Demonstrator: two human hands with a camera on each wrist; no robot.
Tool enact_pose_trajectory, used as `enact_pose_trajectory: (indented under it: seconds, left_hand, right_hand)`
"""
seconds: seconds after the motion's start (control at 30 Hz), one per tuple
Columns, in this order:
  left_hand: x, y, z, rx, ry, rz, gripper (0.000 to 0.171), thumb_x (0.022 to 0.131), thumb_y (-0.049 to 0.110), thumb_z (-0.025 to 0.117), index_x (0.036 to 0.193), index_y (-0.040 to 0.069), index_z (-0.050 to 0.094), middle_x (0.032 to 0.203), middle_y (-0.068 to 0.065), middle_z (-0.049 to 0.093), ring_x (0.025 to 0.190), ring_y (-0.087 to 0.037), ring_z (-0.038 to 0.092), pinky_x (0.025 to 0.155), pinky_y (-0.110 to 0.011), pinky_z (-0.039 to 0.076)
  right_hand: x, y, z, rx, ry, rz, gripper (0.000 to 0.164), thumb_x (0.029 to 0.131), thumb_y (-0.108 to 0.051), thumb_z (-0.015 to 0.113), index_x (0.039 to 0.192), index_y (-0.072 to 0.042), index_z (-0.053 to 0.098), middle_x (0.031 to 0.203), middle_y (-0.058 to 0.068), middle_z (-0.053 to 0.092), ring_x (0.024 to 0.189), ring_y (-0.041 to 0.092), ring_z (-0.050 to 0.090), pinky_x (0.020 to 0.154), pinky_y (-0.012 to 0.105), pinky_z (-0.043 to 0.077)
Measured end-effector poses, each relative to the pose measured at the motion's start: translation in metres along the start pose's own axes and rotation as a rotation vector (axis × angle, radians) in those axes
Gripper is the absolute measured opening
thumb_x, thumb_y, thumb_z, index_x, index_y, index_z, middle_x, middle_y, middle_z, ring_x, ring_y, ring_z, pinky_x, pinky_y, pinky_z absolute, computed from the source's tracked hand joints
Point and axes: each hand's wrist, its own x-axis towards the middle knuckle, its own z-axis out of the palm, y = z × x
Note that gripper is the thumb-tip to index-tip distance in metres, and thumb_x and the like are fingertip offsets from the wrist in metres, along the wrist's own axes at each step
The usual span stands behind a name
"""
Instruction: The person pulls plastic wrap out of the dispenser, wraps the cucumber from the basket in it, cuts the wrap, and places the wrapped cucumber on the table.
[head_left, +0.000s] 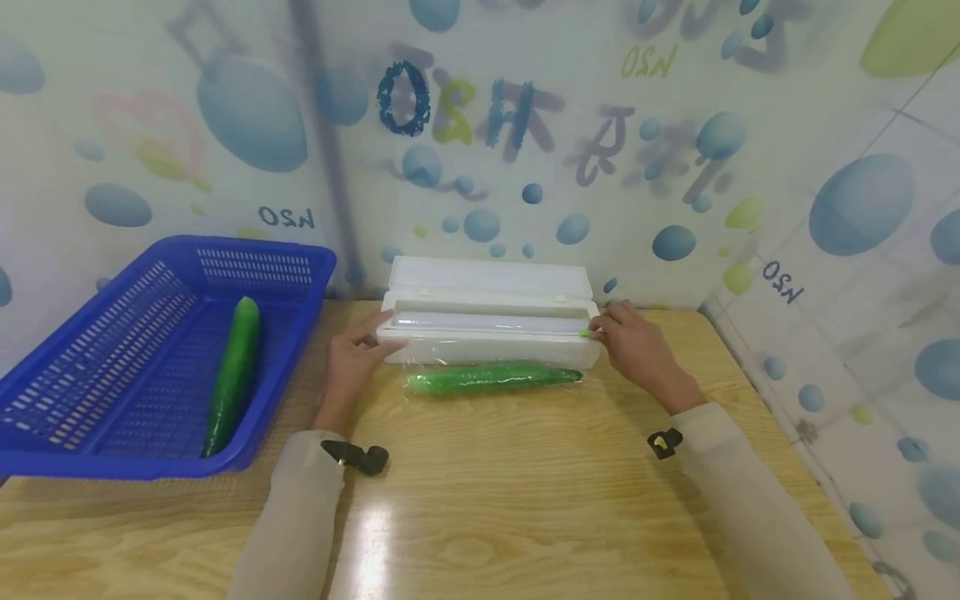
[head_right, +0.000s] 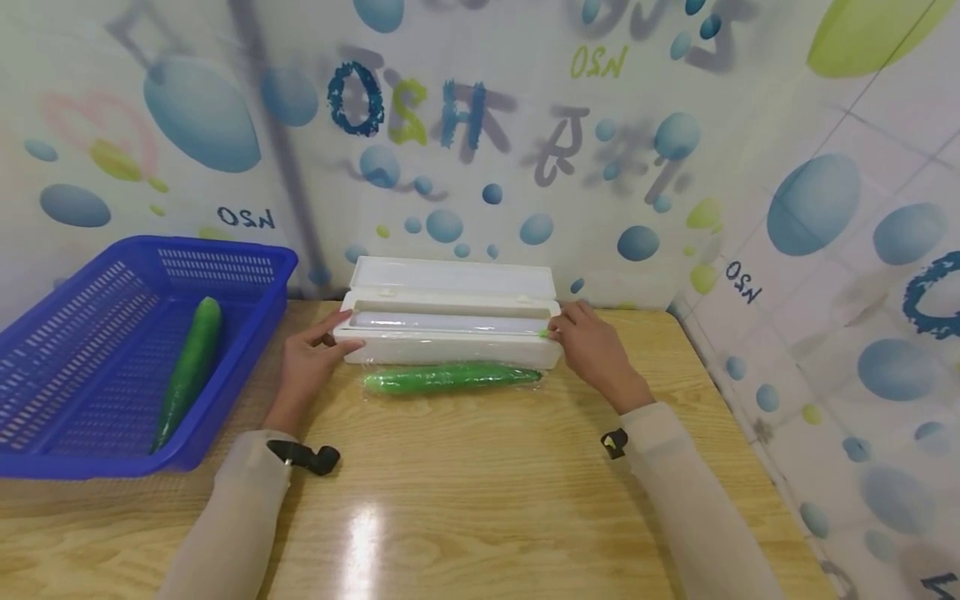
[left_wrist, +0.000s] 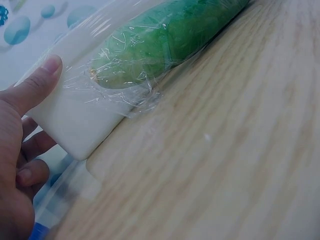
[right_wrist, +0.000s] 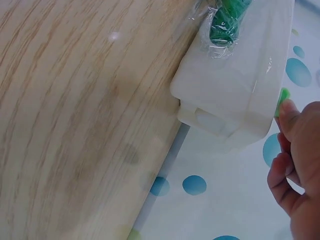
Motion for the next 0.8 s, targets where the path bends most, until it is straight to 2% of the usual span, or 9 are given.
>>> enact_pose_trajectory:
  seconds: [0.13,0.3,0.4,0.5,0.6,0.67,0.77,0.8]
  left_hand:
    - [0.001,0.001,0.0,-0.007,-0.004,-0.012,0.051,0.07,0.029,0.087,0.117,0.021,0.07,0.135,-0.002,0.054,0.121,-0.012,0.048,0.099,-0.03,0.033]
    - [0.001,-0.001,0.001,-0.032,-0.006,-0.023,0.051,0.069,0.027,0.087,0.117,0.02,0.07,0.136,-0.002,0.053,0.126,-0.014,0.045,0.105,-0.034,0.029]
    - [0.001,-0.001,0.001,-0.016,-0.001,-0.017,0.052,0.068,0.03,0.087,0.117,0.022,0.07,0.135,-0.001,0.054,0.12,-0.012,0.049,0.099,-0.027,0.035]
    - [0.001,-0.002,0.001,-0.015,0.015,0.001,0.052,0.068,0.03,0.087,0.116,0.022,0.071,0.124,-0.003,0.063,0.097,-0.012,0.054,0.077,-0.02,0.042]
    - [0.0,-0.001,0.001,-0.02,0.035,0.027,0.051,0.068,0.028,0.088,0.116,0.021,0.071,0.118,-0.003,0.066,0.077,-0.013,0.049,0.056,-0.018,0.039]
    - [0.0,-0.001,0.0,-0.019,0.036,0.038,0.051,0.068,0.028,0.088,0.116,0.02,0.071,0.116,-0.003,0.067,0.072,-0.013,0.047,0.053,-0.018,0.038]
    - [0.0,-0.001,0.0,-0.005,0.024,0.033,0.052,0.068,0.03,0.087,0.117,0.021,0.07,0.125,0.002,0.062,0.073,-0.013,0.048,0.054,-0.018,0.038]
    - [0.0,-0.001,0.0,0.001,0.018,0.024,0.052,0.069,0.03,0.087,0.117,0.021,0.07,0.12,0.001,0.065,0.073,-0.013,0.048,0.054,-0.018,0.038]
  right_hand:
    - [-0.001,0.002,0.0,-0.002,0.004,0.007,0.009,0.085,-0.002,0.07,0.092,0.0,0.066,0.089,0.009,0.054,0.08,0.026,0.049,0.062,0.037,0.051]
    - [-0.003,0.004,-0.002,0.0,0.01,0.0,0.009,0.084,-0.001,0.07,0.092,0.0,0.066,0.089,0.009,0.054,0.079,0.025,0.049,0.06,0.037,0.05]
    - [-0.005,0.007,-0.002,-0.004,0.01,0.007,0.009,0.085,-0.002,0.07,0.092,0.0,0.065,0.089,0.009,0.054,0.08,0.026,0.049,0.058,0.037,0.05]
    - [-0.006,0.01,-0.003,-0.012,0.004,0.026,0.009,0.084,-0.001,0.07,0.093,0.0,0.066,0.09,0.009,0.055,0.083,0.026,0.051,0.056,0.039,0.05]
    - [-0.006,0.01,-0.004,-0.017,-0.003,0.043,0.009,0.084,-0.001,0.07,0.093,0.0,0.067,0.088,0.009,0.055,0.082,0.026,0.051,0.053,0.039,0.05]
    - [-0.006,0.01,-0.005,-0.021,-0.008,0.043,0.009,0.085,-0.002,0.069,0.094,0.0,0.068,0.088,0.008,0.055,0.082,0.026,0.051,0.053,0.038,0.05]
    - [-0.007,0.01,-0.005,-0.02,0.007,0.047,0.009,0.084,-0.001,0.07,0.092,-0.001,0.068,0.087,0.008,0.055,0.08,0.025,0.05,0.052,0.038,0.05]
    - [-0.008,0.01,-0.005,-0.017,0.012,0.047,0.009,0.083,-0.001,0.071,0.092,-0.001,0.068,0.088,0.008,0.055,0.08,0.025,0.051,0.053,0.038,0.05]
